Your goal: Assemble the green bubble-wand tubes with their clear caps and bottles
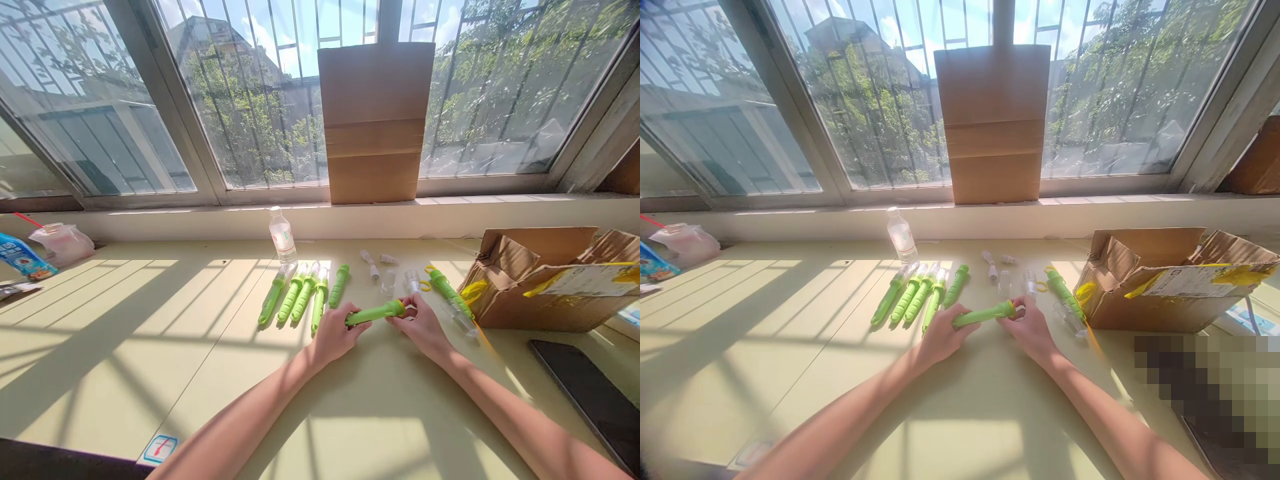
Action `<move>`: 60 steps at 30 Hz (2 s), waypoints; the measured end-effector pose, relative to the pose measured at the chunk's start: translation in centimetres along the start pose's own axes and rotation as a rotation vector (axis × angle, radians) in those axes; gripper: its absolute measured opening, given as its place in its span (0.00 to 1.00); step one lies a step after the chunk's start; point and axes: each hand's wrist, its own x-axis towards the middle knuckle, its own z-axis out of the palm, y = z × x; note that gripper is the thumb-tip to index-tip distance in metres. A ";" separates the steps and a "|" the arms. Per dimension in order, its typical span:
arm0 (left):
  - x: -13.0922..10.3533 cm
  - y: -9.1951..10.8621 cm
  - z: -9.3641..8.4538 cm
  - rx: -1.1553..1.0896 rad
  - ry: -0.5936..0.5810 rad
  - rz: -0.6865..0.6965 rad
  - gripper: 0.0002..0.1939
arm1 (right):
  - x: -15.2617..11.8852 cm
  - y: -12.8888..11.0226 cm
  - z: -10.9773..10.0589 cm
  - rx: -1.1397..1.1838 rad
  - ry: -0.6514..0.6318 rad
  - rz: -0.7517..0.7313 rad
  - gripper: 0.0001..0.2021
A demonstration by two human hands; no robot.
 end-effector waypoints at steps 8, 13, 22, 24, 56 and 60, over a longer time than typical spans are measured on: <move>0.2 -0.2 0.0 -0.081 -0.011 -0.037 0.16 | -0.1 -0.1 0.1 -0.027 0.006 0.010 0.18; 0.3 -0.3 -0.1 -0.115 -0.029 -0.069 0.17 | -0.2 -0.1 0.2 -0.031 0.018 0.018 0.18; 0.1 0.4 -0.2 -0.210 -0.005 -0.103 0.17 | -0.4 -0.4 0.3 -0.093 0.070 -0.025 0.17; 0.1 0.5 -0.2 -0.234 -0.004 -0.113 0.17 | -0.4 -0.4 0.3 -0.105 0.085 -0.036 0.17; 0.3 1.3 -0.1 -0.546 -0.020 -0.241 0.18 | -1.0 -1.2 0.8 -0.065 0.241 -0.139 0.20; 0.2 1.0 0.1 -0.397 0.061 -0.210 0.14 | -0.8 -1.1 0.6 -0.070 0.173 -0.132 0.19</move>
